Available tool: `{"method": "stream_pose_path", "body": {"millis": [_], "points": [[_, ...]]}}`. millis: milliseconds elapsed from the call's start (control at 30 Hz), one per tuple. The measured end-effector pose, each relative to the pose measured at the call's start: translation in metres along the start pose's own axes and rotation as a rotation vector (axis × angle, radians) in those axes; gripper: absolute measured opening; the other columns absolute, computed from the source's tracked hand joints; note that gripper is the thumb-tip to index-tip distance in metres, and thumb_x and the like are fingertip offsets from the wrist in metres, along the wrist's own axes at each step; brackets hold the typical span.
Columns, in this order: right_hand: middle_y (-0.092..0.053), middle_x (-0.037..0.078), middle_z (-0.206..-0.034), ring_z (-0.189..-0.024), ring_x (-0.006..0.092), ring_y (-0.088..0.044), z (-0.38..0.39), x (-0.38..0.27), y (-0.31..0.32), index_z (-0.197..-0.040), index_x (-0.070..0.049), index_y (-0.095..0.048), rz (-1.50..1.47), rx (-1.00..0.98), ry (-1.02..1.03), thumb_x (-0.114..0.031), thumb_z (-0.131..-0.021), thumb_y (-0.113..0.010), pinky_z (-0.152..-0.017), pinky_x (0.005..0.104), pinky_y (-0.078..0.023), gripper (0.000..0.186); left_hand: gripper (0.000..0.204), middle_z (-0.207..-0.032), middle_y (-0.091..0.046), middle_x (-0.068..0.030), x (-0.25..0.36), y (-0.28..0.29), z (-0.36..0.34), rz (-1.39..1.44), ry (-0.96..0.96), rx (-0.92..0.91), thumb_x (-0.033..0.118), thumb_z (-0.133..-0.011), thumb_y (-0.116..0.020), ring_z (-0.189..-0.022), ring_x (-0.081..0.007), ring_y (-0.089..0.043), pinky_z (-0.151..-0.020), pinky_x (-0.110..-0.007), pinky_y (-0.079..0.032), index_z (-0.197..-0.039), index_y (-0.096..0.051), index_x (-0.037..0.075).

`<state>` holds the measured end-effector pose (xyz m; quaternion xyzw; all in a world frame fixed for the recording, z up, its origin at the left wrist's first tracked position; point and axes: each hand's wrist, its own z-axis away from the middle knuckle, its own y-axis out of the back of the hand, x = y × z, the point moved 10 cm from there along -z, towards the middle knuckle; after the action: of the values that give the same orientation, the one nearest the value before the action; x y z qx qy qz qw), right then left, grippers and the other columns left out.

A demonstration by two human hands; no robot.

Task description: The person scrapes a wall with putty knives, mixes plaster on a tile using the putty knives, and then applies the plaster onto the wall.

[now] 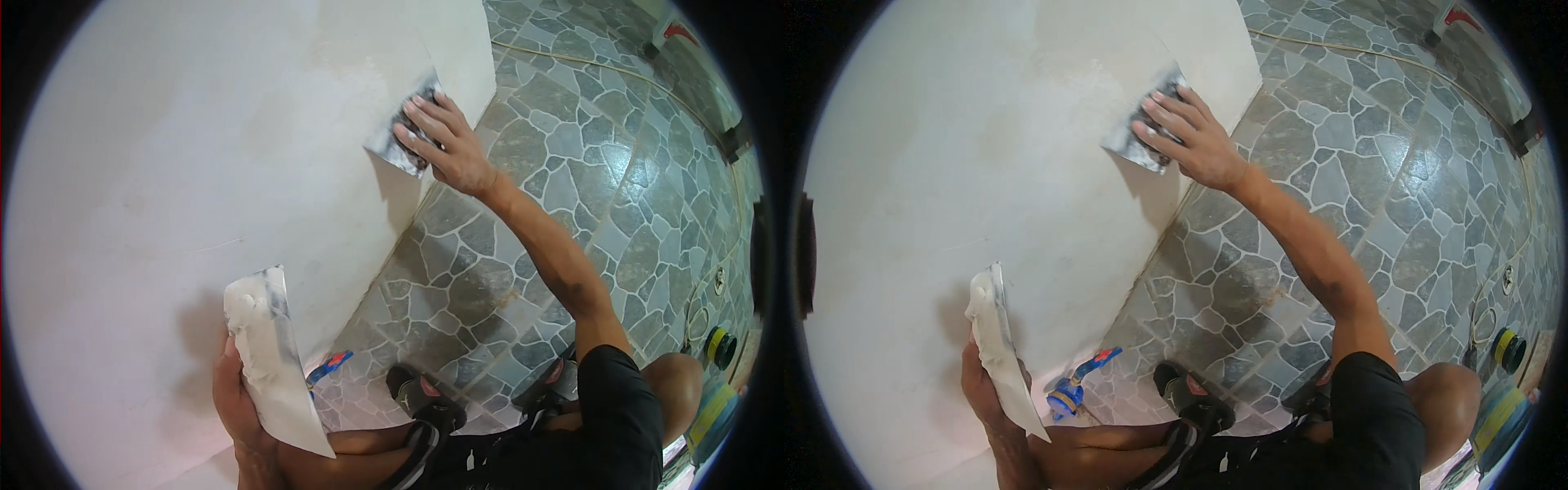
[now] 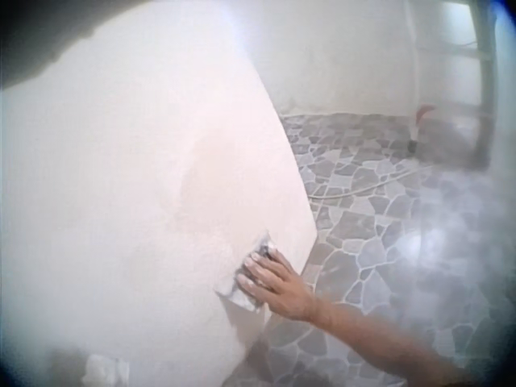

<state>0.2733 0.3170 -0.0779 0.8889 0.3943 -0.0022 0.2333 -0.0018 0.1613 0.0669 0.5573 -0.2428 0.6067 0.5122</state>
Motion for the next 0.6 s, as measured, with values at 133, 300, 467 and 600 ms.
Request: {"method": "stream_pose_path", "body": {"millis": [133, 300, 467, 600], "points": [[-0.046, 0.013, -0.14, -0.131, 0.033, -0.044, 0.066, 0.008, -0.03, -0.132, -0.013, -0.057, -0.025, -0.056, -0.071, 0.006, -0.073, -0.058, -0.111, 0.0535, -0.033, 0.062, 0.039, -0.061, -0.056, -0.0039, -0.013, 0.002, -0.004, 0.053, 0.035, -0.004, 0.028, -0.102, -0.032, -0.041, -0.0126, -0.052, -0.036, -0.024, -0.043, -0.121, -0.054, 0.002], [-0.045, 0.014, -0.14, -0.132, 0.0328, -0.043, 0.076, 0.006, -0.031, -0.133, -0.012, -0.056, -0.029, -0.045, -0.107, 0.005, -0.074, -0.057, -0.111, 0.0532, -0.033, 0.061, 0.036, -0.061, -0.056, -0.0037, -0.004, 0.009, 0.004, 0.016, 0.004, -0.025, 0.029, -0.102, -0.032, -0.042, -0.0126, -0.052, -0.038, -0.025, -0.044, -0.114, -0.055, 0.004], [-0.047, 0.013, -0.139, -0.129, 0.0305, -0.046, 0.087, 0.005, -0.021, -0.133, -0.012, -0.055, 0.011, -0.144, -0.158, 0.006, -0.075, -0.056, -0.11, 0.0483, -0.036, 0.06, 0.036, -0.062, -0.055, -0.0019, 0.005, -0.004, 0.009, -0.003, -0.03, -0.065, 0.029, -0.102, -0.033, -0.044, -0.0106, -0.052, -0.039, -0.023, -0.042, -0.113, -0.056, 0.004], [-0.055, 0.016, -0.127, -0.12, 0.0302, -0.053, 0.074, 0.023, 0.012, -0.131, -0.008, -0.056, -0.209, -0.079, -0.373, 0.01, -0.077, -0.053, -0.101, 0.0429, -0.042, 0.057, 0.037, -0.06, -0.053, -0.0002, 0.007, -0.005, 0.013, -0.022, -0.051, -0.029, 0.028, -0.102, -0.032, -0.043, -0.0092, -0.05, -0.038, -0.022, -0.04, -0.118, -0.057, 0.004]]}}
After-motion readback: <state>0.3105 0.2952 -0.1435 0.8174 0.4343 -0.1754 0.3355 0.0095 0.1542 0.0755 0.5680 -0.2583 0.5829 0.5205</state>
